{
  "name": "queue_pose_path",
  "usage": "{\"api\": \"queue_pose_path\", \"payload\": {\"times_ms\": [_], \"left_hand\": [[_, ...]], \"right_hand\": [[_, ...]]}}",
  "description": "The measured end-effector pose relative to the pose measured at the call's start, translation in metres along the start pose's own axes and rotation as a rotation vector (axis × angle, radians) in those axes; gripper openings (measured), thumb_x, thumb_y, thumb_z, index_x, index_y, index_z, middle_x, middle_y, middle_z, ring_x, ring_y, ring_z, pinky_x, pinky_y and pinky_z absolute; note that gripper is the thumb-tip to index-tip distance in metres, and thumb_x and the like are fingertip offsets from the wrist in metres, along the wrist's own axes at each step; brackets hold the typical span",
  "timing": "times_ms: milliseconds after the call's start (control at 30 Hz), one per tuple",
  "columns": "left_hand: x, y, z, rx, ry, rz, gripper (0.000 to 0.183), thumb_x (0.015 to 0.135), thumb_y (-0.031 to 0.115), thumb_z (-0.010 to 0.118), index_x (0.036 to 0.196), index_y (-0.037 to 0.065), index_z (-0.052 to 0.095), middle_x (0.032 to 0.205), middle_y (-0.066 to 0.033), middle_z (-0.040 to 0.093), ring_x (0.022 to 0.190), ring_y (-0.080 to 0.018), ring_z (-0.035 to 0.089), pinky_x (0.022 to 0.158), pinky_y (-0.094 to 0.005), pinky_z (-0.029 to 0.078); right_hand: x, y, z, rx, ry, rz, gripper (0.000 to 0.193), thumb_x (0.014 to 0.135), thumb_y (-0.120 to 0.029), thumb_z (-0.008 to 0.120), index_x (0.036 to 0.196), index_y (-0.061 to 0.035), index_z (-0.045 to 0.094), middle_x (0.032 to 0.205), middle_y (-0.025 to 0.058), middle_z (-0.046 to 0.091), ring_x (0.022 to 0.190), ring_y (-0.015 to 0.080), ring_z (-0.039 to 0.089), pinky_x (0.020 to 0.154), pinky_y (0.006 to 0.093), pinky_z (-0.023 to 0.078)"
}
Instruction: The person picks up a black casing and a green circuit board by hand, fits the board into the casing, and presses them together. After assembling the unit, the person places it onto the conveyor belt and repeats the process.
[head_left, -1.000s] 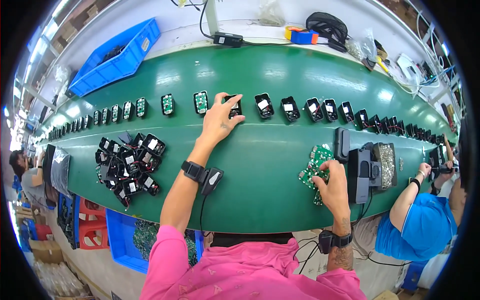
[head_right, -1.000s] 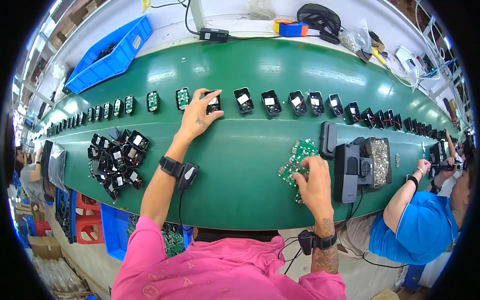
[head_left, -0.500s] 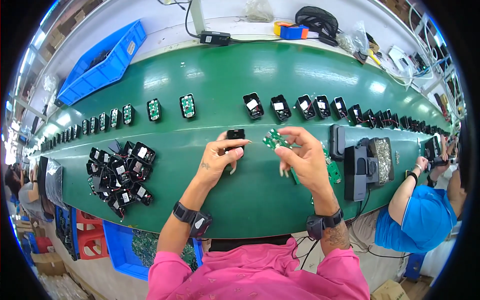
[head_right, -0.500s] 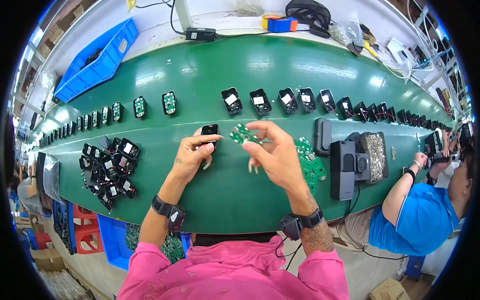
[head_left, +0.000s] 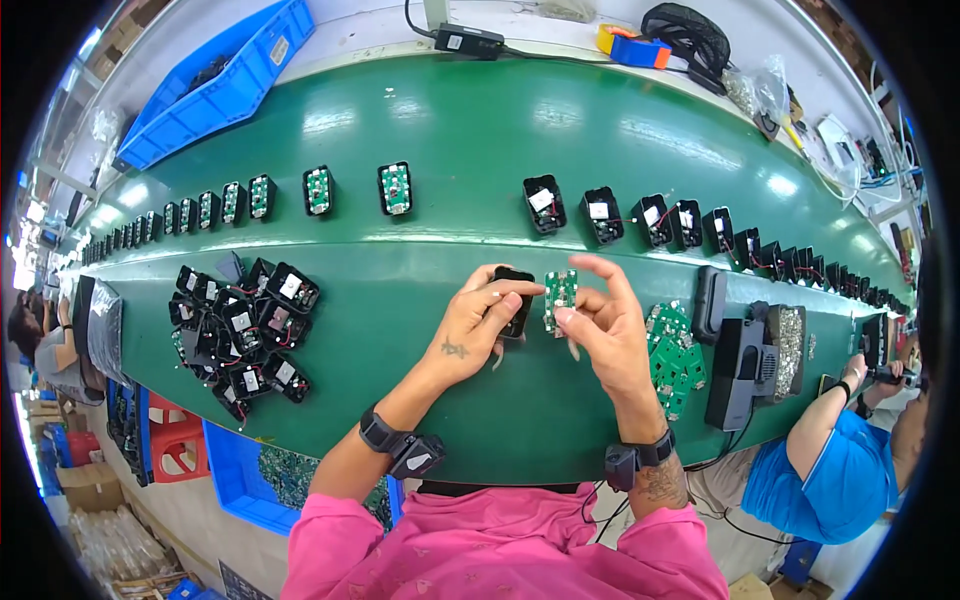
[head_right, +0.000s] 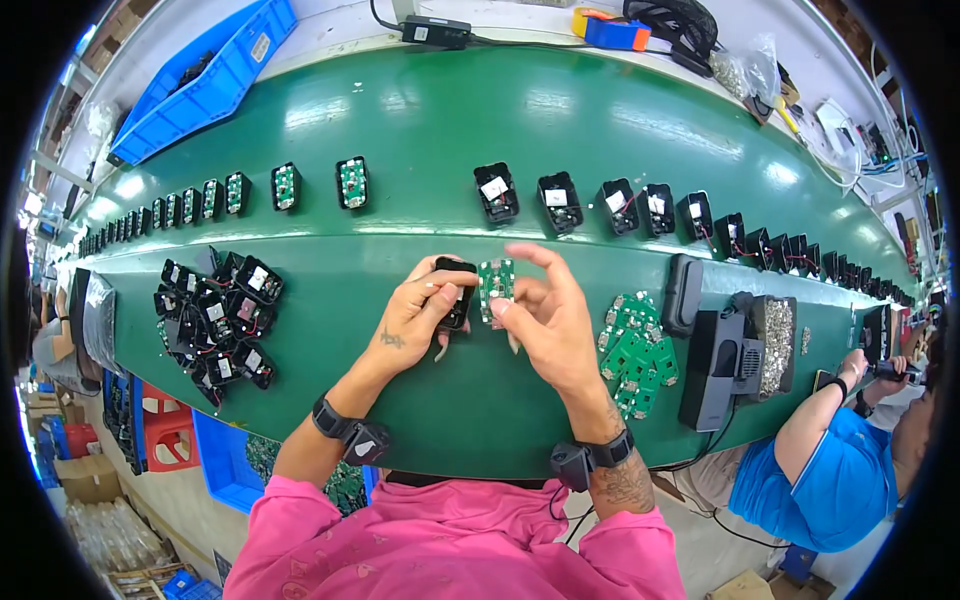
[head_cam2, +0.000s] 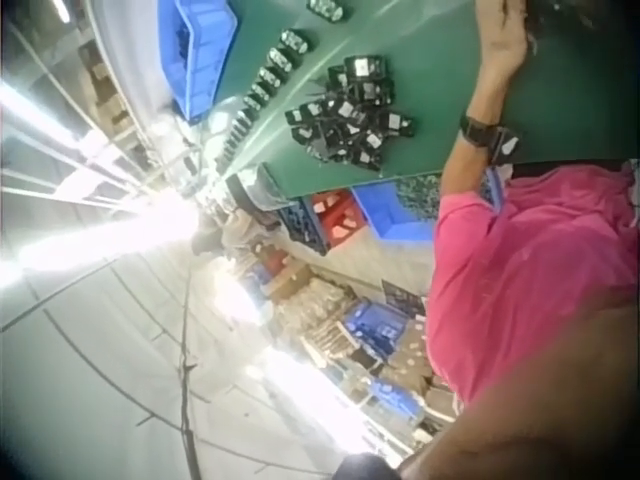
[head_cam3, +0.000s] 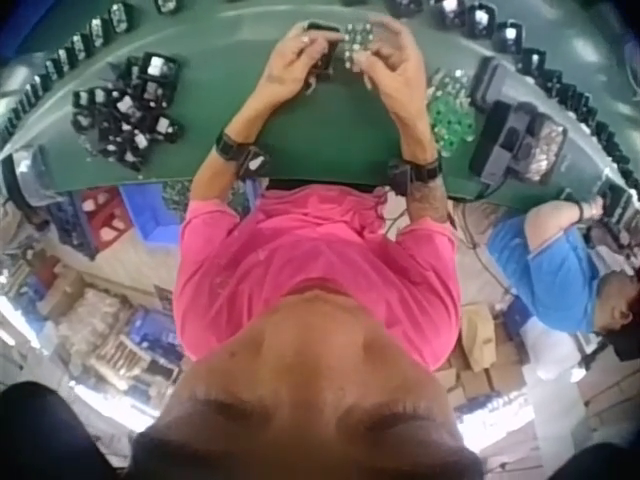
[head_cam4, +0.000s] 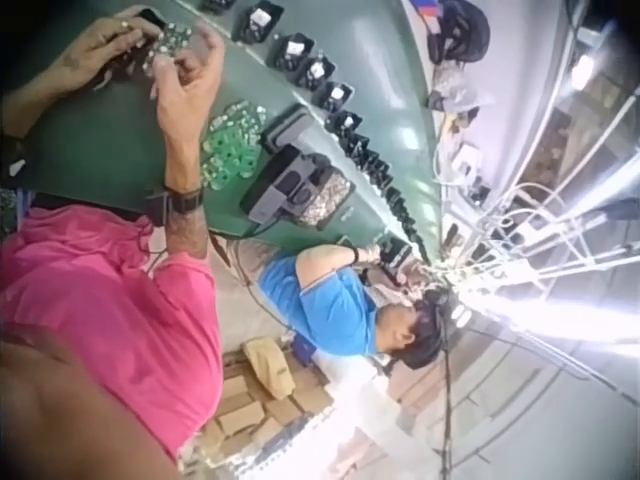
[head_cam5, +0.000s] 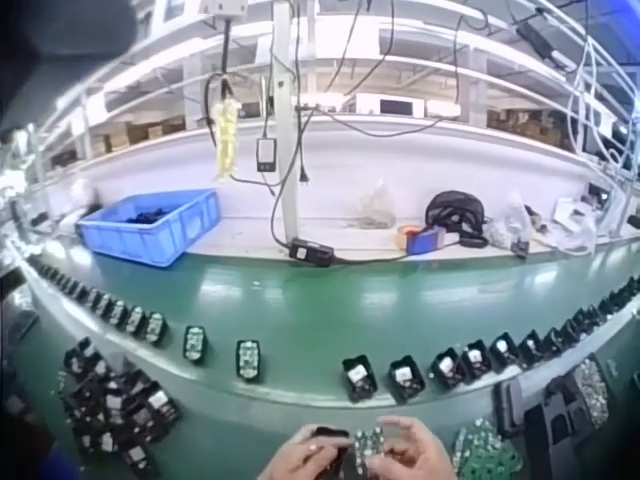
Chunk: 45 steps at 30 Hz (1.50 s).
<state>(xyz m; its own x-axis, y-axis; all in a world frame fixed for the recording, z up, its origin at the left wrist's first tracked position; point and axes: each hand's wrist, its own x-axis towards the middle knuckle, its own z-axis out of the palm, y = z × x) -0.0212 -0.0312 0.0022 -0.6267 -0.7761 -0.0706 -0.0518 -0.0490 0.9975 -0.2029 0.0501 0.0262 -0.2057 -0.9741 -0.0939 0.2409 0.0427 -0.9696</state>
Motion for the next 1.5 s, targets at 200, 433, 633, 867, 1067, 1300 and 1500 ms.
{"api": "queue_pose_path", "payload": {"times_ms": [200, 433, 633, 867, 1067, 1300, 1500], "left_hand": [[-0.002, -0.008, 0.012, 0.351, 0.090, 0.259, 0.027, 0.100, 0.020, 0.055, 0.117, 0.005, 0.069, 0.114, -0.0186, 0.058, 0.102, -0.0317, 0.062, 0.087, -0.0390, 0.051], [-0.004, -0.004, 0.016, 0.468, 0.046, 0.341, 0.029, 0.089, 0.002, 0.061, 0.116, 0.006, 0.069, 0.119, -0.0184, 0.057, 0.103, -0.0344, 0.063, 0.088, -0.0412, 0.053], [-0.008, -0.002, 0.020, 0.297, 0.044, 0.074, 0.020, 0.090, 0.002, 0.060, 0.108, 0.000, 0.067, 0.122, -0.0118, 0.058, 0.097, -0.0200, 0.064, 0.085, -0.0322, 0.052], [-0.007, 0.003, 0.018, 0.305, 0.053, 0.225, 0.022, 0.091, 0.003, 0.061, 0.112, 0.002, 0.069, 0.123, -0.0103, 0.057, 0.101, -0.0185, 0.064, 0.085, -0.0321, 0.052], [-0.005, -0.002, 0.013, 0.443, -0.027, 0.352, 0.058, 0.083, -0.005, 0.060, 0.139, 0.012, 0.058, 0.125, -0.0154, 0.056, 0.112, -0.0254, 0.059, 0.084, -0.0360, 0.054], [-0.009, 0.003, 0.016, -0.277, -0.020, 0.072, 0.080, 0.088, 0.000, 0.064, 0.155, 0.006, 0.021, 0.137, -0.0109, 0.046, 0.116, -0.0178, 0.054, 0.094, -0.0308, 0.051], [-0.010, 0.014, 0.013, -0.352, -0.023, -0.112, 0.058, 0.093, 0.004, 0.060, 0.148, 0.006, 0.039, 0.129, -0.0082, 0.052, 0.111, -0.0148, 0.057, 0.090, -0.0309, 0.054]], "right_hand": [[-0.005, -0.005, 0.012, 0.152, -0.062, 0.040, 0.040, 0.088, 0.007, 0.064, 0.124, 0.0029, 0.047, 0.106, 0.0139, 0.064, 0.077, 0.0136, 0.066, 0.054, 0.0261, 0.056], [-0.011, 0.002, 0.018, 0.126, -0.009, -0.079, 0.035, 0.088, 0.002, 0.070, 0.117, 0.0051, 0.050, 0.103, 0.0130, 0.064, 0.083, 0.0134, 0.067, 0.070, 0.0258, 0.057], [-0.009, 0.008, 0.023, 0.123, 0.105, -0.060, 0.031, 0.088, 0.004, 0.069, 0.113, 0.0043, 0.050, 0.097, 0.0105, 0.064, 0.086, 0.0136, 0.066, 0.068, 0.0265, 0.057], [-0.008, 0.004, 0.013, -0.026, 0.086, -0.044, 0.029, 0.089, 0.001, 0.069, 0.112, 0.0027, 0.052, 0.091, 0.0073, 0.064, 0.079, 0.0093, 0.063, 0.066, 0.0220, 0.053], [-0.007, 0.007, 0.014, -0.039, 0.112, -0.048, 0.032, 0.090, -0.001, 0.069, 0.117, 0.0030, 0.053, 0.087, 0.0054, 0.065, 0.073, 0.0080, 0.062, 0.061, 0.0211, 0.050], [-0.004, 0.014, 0.014, -0.375, 0.147, -0.100, 0.025, 0.091, -0.005, 0.069, 0.114, 0.0012, 0.061, 0.076, -0.0015, 0.060, 0.064, 0.0019, 0.053, 0.056, 0.0186, 0.042], [-0.002, 0.016, 0.013, -0.604, 0.177, -0.286, 0.025, 0.088, -0.005, 0.071, 0.112, -0.0027, 0.065, 0.100, 0.0071, 0.062, 0.084, 0.0108, 0.058, 0.068, 0.0243, 0.048]]}}
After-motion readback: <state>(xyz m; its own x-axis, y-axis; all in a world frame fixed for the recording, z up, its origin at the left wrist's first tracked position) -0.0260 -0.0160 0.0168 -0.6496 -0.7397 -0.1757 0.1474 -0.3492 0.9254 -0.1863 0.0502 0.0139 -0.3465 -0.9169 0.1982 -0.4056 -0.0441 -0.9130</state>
